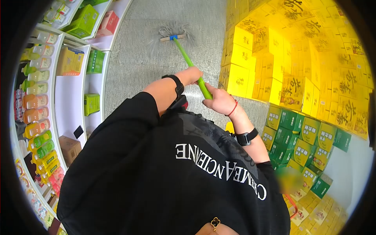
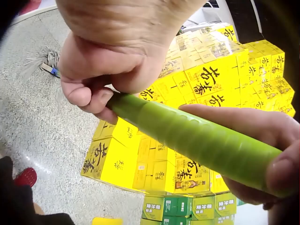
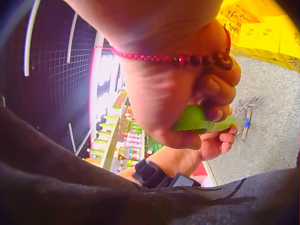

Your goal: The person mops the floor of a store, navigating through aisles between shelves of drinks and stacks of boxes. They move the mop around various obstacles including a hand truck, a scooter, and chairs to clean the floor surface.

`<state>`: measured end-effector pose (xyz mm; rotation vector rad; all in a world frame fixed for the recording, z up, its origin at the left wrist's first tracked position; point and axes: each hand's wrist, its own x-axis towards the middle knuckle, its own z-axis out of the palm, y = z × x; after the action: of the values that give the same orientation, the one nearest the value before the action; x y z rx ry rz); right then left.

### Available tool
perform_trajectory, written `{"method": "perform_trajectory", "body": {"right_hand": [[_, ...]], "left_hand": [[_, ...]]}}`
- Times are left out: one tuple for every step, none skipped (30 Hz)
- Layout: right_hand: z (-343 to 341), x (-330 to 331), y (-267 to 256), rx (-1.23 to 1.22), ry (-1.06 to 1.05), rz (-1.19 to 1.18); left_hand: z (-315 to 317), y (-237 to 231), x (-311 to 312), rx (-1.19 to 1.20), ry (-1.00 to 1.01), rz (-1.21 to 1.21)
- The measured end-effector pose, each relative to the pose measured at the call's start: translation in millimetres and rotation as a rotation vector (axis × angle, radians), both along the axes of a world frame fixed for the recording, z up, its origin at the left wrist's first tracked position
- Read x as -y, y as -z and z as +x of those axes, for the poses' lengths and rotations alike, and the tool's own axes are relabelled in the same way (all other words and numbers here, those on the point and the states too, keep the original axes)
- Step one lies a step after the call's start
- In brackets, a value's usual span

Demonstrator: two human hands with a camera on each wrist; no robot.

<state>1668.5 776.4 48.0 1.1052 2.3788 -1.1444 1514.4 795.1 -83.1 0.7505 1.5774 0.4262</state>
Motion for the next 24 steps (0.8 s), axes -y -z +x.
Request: {"method": "perform_trajectory", "body": {"right_hand": [[-1.6,-8.6,0.9,-0.006,-0.001,0.018],[-2.0,-20.5,0.7,-0.008,-0.007,0.016],[-5.0,-30.2,0.3,-0.007,-0.021,0.012],[-8.4,-39.3,0.4,-0.008,-0.036,0.007],[-12.2,-48.1,2.0,-0.009,-0.044,0.002],[-16.5,-56.7,3.5,-0.006,-0.039,-0.001],[-21.0,-66.1,4.4,-0.002,-0.036,-0.004],[-27.4,-76.5,3.7,0.033,-0.057,-0.003],[-34.7,-87.7,3.1,0.032,-0.066,0.001],[-42.2,-99.4,2.4,0.04,-0.086,0.003],[-50.1,-112.6,2.1,0.048,-0.103,0.005],[-57.6,-127.8,3.2,0.047,-0.109,0.013],[-65.6,-144.5,5.7,0.0,-0.114,0.019],[-75.2,-160.8,8.9,-0.047,-0.12,0.021],[-86.7,-178.3,12.0,-0.047,-0.129,0.028],[-100.5,-197.7,13.8,-0.064,-0.129,0.042],[-115.9,-216.9,15.1,-0.079,-0.13,0.054],[-139.3,-234.8,1.2,0.039,-0.136,-0.033],[-156.8,-252.1,0.9,0.05,-0.154,-0.038],[-173.3,-267.4,0.4,0.054,-0.161,-0.059],[-189.9,-282.4,-0.8,0.05,-0.165,-0.075],[-204.3,-295.0,-1.5,0.051,-0.171,-0.077],[-216.4,-306.0,-0.4,0.085,-0.185,-0.054],[-227.5,-318.0,1.5,0.119,-0.197,-0.028]], "left_hand": [[-1.0,12.5,-8.7,0.033,-0.046,0.034],[-0.1,27.0,-18.0,0.07,-0.091,0.062],[-2.4,22.8,-23.0,0.07,-0.097,0.057],[-6.0,17.8,-29.9,0.082,-0.123,0.058],[-9.9,14.1,-37.4,0.092,-0.148,0.06],[-13.1,19.0,-44.8,0.091,-0.156,0.056],[-15.5,27.8,-54.0,0.12,-0.203,0.054],[-19.9,34.7,-65.2,0.148,-0.25,0.057],[-26.6,46.3,-78.8,0.148,-0.26,0.062],[-34.8,55.4,-93.5,0.11,-0.171,0.05],[-43.6,64.3,-109.6,0.072,-0.082,0.039],[-53.3,56.0,-123.7,0.071,-0.087,0.047],[-64.2,40.5,-136.6,0.051,-0.066,0.035],[-75.5,31.1,-149.4,0.032,-0.046,0.02],[-87.4,31.9,-165.7,0.031,-0.054,0.027],[-100.8,33.5,-184.2,0.049,-0.103,0.056],[-116.1,34.5,-201.3,0.069,-0.153,0.083],[-133.5,44.1,-220.8,0.072,-0.165,0.083],[-149.9,55.7,-240.4,0.08,-0.17,0.098],[-162.7,67.2,-254.7,0.09,-0.173,0.108],[-176.6,65.6,-265.8,0.094,-0.187,0.103],[-191.5,63.1,-277.9,0.053,-0.177,0.125],[-205.2,60.9,-290.1,0.011,-0.163,0.147],[-216.7,64.6,-304.4,0.01,-0.164,0.148]]}}
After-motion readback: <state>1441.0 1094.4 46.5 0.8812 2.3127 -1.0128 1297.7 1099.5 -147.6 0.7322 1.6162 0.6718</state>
